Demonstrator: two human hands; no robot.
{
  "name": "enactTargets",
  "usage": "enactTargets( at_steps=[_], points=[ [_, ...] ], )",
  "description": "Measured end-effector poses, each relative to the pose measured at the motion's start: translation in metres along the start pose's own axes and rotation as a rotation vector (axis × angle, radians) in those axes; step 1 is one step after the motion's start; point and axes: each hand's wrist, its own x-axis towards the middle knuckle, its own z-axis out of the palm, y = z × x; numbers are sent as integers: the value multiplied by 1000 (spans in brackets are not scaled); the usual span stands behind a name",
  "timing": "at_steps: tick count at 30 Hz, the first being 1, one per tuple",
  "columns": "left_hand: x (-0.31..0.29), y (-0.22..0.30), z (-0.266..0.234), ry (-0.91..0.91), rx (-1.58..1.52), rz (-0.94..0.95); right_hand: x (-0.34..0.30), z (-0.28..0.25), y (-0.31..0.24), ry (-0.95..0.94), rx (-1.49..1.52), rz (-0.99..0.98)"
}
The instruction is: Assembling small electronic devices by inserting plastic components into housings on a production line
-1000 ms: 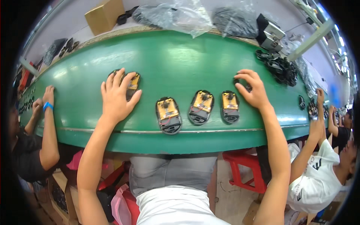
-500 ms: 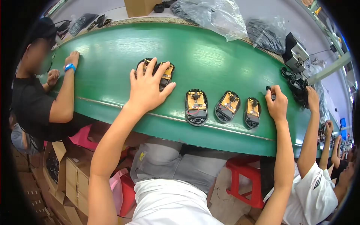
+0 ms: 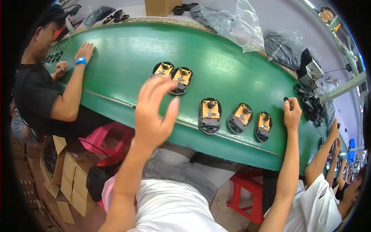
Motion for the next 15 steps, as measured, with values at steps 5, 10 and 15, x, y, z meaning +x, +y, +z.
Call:
enactTargets(
  at_steps=[5,10,15],
  points=[
    [-93,33,-14,-108,-237,-124,4,-3,9,-22,121,238],
    [-160,37,-19,-385,-336,-288,7,-8,28,15,447,247],
    [-336,-154,-49,-289,195,-969,0,1,16,-92,279,118]
  ],
)
